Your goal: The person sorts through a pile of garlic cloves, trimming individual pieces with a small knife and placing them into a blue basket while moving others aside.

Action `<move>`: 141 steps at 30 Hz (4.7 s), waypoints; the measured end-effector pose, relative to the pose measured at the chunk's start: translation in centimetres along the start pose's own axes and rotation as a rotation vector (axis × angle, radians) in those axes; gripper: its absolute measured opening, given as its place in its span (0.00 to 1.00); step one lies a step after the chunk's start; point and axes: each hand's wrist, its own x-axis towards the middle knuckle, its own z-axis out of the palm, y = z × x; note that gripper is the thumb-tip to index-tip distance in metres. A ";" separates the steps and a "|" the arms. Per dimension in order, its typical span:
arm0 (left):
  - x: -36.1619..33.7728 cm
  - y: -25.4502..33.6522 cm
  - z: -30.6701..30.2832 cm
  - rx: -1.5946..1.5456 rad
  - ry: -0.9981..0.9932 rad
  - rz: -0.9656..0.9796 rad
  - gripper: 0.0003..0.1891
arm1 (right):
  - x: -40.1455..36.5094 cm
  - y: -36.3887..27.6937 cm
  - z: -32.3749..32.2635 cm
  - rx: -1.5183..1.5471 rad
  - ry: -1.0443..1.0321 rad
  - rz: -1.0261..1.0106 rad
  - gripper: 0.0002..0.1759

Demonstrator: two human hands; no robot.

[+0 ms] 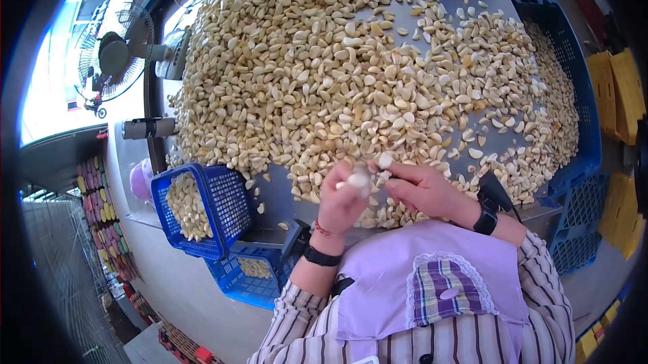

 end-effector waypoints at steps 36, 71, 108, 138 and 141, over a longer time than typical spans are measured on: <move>-0.1 -1.6 2.0 -0.185 -0.073 0.084 0.07 | 0.2 0.1 -0.2 -0.130 0.077 -0.173 0.30; 3.6 2.8 -4.8 0.427 0.343 -0.010 0.08 | 0.2 -0.1 -0.9 -0.018 0.114 -0.044 0.31; 7.3 5.2 -10.9 1.861 0.115 0.424 0.08 | 0.2 0.5 -1.2 0.080 0.160 0.059 0.27; -1.0 -1.4 1.6 -0.185 0.076 -0.004 0.08 | 0.5 1.1 0.4 -0.235 0.201 -0.263 0.27; -1.9 1.4 0.3 -0.337 0.206 0.069 0.08 | 0.1 -0.2 -0.2 0.125 0.191 -0.023 0.24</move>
